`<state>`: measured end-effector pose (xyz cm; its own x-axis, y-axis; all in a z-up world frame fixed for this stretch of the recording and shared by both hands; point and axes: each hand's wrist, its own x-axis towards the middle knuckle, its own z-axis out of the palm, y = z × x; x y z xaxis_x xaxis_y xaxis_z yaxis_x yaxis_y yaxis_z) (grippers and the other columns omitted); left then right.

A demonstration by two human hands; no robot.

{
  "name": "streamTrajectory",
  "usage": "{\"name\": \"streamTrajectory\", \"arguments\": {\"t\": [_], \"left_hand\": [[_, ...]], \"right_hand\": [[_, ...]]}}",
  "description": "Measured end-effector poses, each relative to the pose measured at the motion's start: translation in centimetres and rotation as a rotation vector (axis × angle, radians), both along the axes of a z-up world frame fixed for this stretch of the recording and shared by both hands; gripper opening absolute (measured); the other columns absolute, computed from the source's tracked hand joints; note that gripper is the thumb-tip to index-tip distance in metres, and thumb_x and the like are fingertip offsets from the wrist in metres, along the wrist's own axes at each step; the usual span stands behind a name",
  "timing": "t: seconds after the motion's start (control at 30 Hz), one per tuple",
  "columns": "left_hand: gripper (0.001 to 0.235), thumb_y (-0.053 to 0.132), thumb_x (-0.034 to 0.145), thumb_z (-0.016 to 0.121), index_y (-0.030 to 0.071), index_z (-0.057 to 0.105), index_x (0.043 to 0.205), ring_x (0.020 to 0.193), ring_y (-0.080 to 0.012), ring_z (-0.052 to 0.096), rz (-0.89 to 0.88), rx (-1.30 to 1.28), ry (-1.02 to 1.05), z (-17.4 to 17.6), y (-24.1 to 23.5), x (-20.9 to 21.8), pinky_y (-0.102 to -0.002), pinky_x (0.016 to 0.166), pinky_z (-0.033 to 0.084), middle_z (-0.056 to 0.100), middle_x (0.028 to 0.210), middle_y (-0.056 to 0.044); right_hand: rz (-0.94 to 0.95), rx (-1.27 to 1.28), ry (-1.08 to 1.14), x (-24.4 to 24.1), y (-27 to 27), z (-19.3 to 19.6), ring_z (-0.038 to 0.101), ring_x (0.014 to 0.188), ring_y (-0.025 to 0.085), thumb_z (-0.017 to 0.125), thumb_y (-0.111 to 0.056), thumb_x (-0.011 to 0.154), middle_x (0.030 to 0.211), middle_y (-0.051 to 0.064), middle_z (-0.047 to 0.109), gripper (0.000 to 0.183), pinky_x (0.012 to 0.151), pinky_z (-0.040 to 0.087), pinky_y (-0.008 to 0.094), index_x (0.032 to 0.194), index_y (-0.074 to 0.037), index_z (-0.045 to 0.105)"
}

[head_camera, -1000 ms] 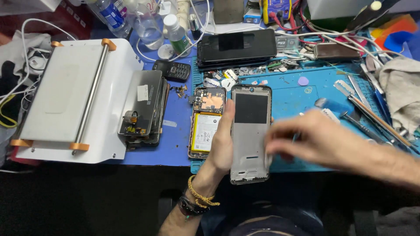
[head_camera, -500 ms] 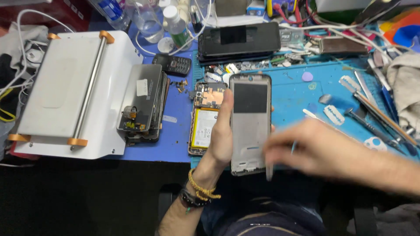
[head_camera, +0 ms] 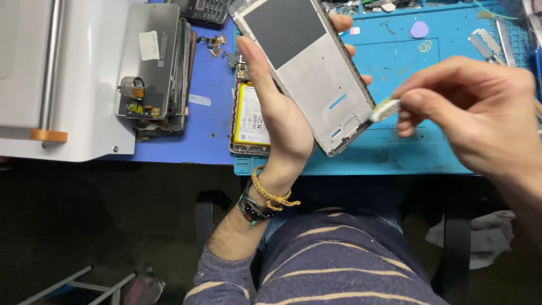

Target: Cleaning and preparing a smartphone frame for a new screen installation using specialized tools.

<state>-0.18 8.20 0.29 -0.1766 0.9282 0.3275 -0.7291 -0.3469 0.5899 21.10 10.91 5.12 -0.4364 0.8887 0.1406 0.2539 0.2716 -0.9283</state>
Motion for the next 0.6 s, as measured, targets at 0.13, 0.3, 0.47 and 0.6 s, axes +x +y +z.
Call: {"name": "streamTrajectory", "arguments": {"t": [0.13, 0.3, 0.47, 0.6], "left_hand": [[0.087, 0.074, 0.113, 0.017, -0.003, 0.051, 0.133, 0.102, -0.023, 0.058, 0.063, -0.022, -0.075, -0.6, 0.2, 1.0, -0.044, 0.085, 0.058, 0.058, 0.124, -0.014], [0.085, 0.077, 0.115, 0.018, 0.001, 0.048, 0.135, 0.104, -0.0227, 0.057, 0.138, -0.013, -0.142, -0.3, -0.3, 2.2, -0.044, 0.086, 0.058, 0.057, 0.125, -0.013], [0.085, 0.078, 0.118, 0.017, 0.0, 0.048, 0.133, 0.102, -0.0233, 0.056, 0.096, 0.024, -0.229, -0.5, -0.7, 2.4, -0.043, 0.083, 0.056, 0.056, 0.124, -0.014], [0.085, 0.077, 0.116, 0.018, 0.0, 0.049, 0.133, 0.102, -0.0226, 0.057, 0.12, 0.034, -0.232, -0.2, -0.6, 2.1, -0.044, 0.085, 0.057, 0.056, 0.123, -0.013]], "right_hand": [[0.01, -0.143, 0.049, -2.1, -2.2, -1.1, 0.071, 0.066, 0.017, 0.067, -0.002, 0.1, 0.082, 0.012, 0.072, 0.01, 0.06, 0.061, 0.028, 0.102, 0.006, 0.072], [-0.067, -0.005, 0.053, -1.8, -2.2, -1.2, 0.069, 0.068, 0.016, 0.063, -0.002, 0.106, 0.081, 0.011, 0.071, 0.013, 0.065, 0.059, 0.027, 0.102, 0.006, 0.073], [0.035, 0.017, 0.049, -2.3, -3.0, -0.7, 0.071, 0.067, 0.015, 0.065, -0.001, 0.099, 0.083, 0.011, 0.073, 0.011, 0.061, 0.06, 0.027, 0.102, 0.005, 0.073], [-0.014, 0.042, 0.01, -2.4, -3.1, -0.7, 0.069, 0.068, 0.015, 0.066, -0.001, 0.101, 0.081, 0.011, 0.072, 0.011, 0.063, 0.058, 0.026, 0.099, 0.006, 0.074]]}}
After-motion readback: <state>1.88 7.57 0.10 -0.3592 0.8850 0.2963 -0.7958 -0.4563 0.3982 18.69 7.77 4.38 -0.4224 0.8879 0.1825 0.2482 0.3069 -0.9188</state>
